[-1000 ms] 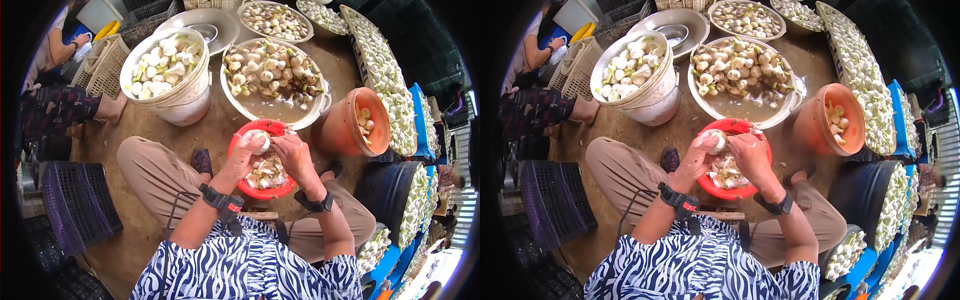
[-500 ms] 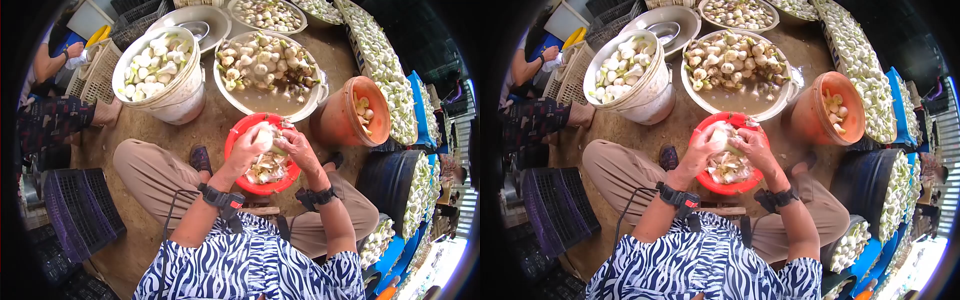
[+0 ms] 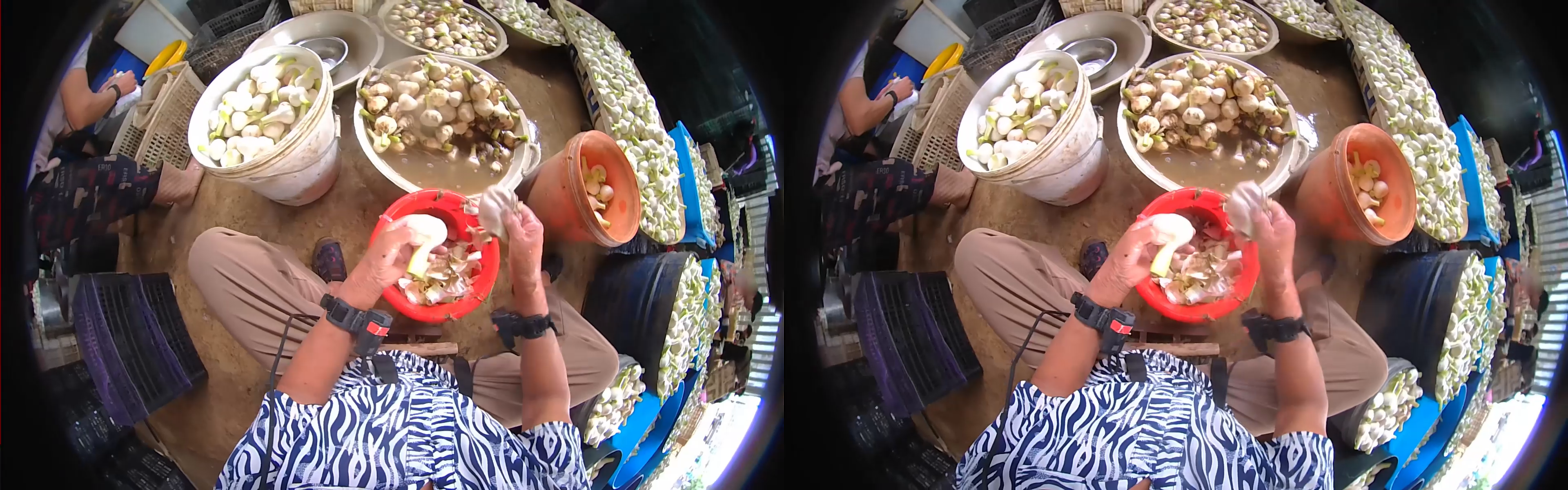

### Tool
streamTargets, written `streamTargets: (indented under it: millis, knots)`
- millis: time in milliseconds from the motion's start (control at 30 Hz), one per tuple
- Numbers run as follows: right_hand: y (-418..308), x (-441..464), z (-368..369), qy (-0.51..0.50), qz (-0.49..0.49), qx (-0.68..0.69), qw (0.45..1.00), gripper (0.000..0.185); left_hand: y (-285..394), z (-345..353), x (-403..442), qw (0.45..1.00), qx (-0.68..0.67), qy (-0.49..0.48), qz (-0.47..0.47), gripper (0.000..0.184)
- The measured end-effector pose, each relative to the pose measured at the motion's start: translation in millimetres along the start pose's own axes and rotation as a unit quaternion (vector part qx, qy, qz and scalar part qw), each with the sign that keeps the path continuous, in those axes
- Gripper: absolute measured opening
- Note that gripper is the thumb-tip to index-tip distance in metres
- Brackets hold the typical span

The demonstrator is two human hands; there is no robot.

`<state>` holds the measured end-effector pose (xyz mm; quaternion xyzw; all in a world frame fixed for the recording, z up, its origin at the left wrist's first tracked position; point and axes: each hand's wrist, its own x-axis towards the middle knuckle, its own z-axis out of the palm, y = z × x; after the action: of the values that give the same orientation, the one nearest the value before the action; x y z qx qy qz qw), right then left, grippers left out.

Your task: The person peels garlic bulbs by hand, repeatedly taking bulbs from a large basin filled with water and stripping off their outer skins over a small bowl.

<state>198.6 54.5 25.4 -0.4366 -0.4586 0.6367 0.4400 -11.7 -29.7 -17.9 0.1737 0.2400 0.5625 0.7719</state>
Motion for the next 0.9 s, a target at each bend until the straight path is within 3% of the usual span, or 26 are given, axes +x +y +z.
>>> streamTargets:
  millis: [33, 67, 100, 133, 200, 267, 300, 333, 400, 433, 467, 533, 600, 667, 733, 833, 900]
  knots:
    - [15, 9, -25, -0.087, -0.007, -0.192, 0.977, 0.02, 4, 3, -6, 0.999, -0.025, 0.035, -0.007, 0.042]
    - [38, 13, -44, -0.166, -0.013, -0.375, 0.912, 0.022, 5, 4, -9, 0.999, -0.023, 0.036, -0.006, 0.042]
    - [54, 2, -44, -0.194, -0.104, -0.558, 0.8, 0.032, 5, 6, -9, 0.999, -0.038, 0.034, 0.006, 0.042]
    - [40, -10, -35, -0.204, -0.048, -0.623, 0.754, 0.045, 5, 7, -6, 0.998, -0.053, 0.031, 0.02, 0.042]
    - [13, -23, -9, -0.156, -0.121, -0.556, 0.807, 0.062, -3, -4, 4, 0.998, -0.064, 0.016, 0.019, 0.041]
    - [-5, -30, 19, -0.164, -0.173, -0.463, 0.854, 0.073, -10, -6, 14, 0.996, -0.034, 0.072, -0.026, 0.04]
    - [-11, -31, 30, -0.179, -0.236, -0.438, 0.849, 0.076, -13, -1, 20, 0.997, -0.032, 0.064, -0.034, 0.04]
    - [-13, -30, 38, -0.17, -0.212, -0.427, 0.862, 0.06, -16, 5, 25, 0.997, 0.005, 0.072, -0.033, 0.038]
    - [-1, -13, 35, -0.136, -0.285, -0.431, 0.845, 0.036, -23, 16, 31, 0.993, 0.079, 0.088, -0.028, 0.036]
    - [-1, -12, 34, -0.1, -0.278, -0.36, 0.885, 0.019, -22, 19, 32, 0.993, 0.1, 0.053, -0.024, 0.038]
    - [-3, -8, 27, -0.094, -0.28, -0.366, 0.882, 0.019, -21, 22, 38, 0.994, 0.099, 0.044, -0.026, 0.038]
    - [-6, -4, 14, -0.062, -0.181, -0.313, 0.93, 0.017, -20, 35, 44, 0.992, 0.111, 0.054, -0.025, 0.042]
    - [-10, 2, 4, -0.061, -0.194, -0.294, 0.934, 0.013, -30, 47, 53, 0.99, 0.128, 0.056, -0.01, 0.047]
    - [-10, 7, -5, -0.068, -0.031, -0.189, 0.979, 0.011, -36, 46, 62, 0.982, 0.175, 0.039, 0.056, 0.049]
    - [-6, 12, -13, -0.106, -0.032, -0.198, 0.974, 0.018, -37, 41, 64, 0.99, 0.132, 0.01, 0.053, 0.048]
    - [-4, 12, -20, -0.165, 0.024, -0.045, 0.985, 0.023, -32, 37, 58, 0.998, 0.043, -0.052, 0.002, 0.048]
    - [1, 13, -17, -0.155, 0.044, -0.021, 0.987, 0.023, -26, 42, 50, 0.996, 0.057, -0.062, -0.006, 0.05]
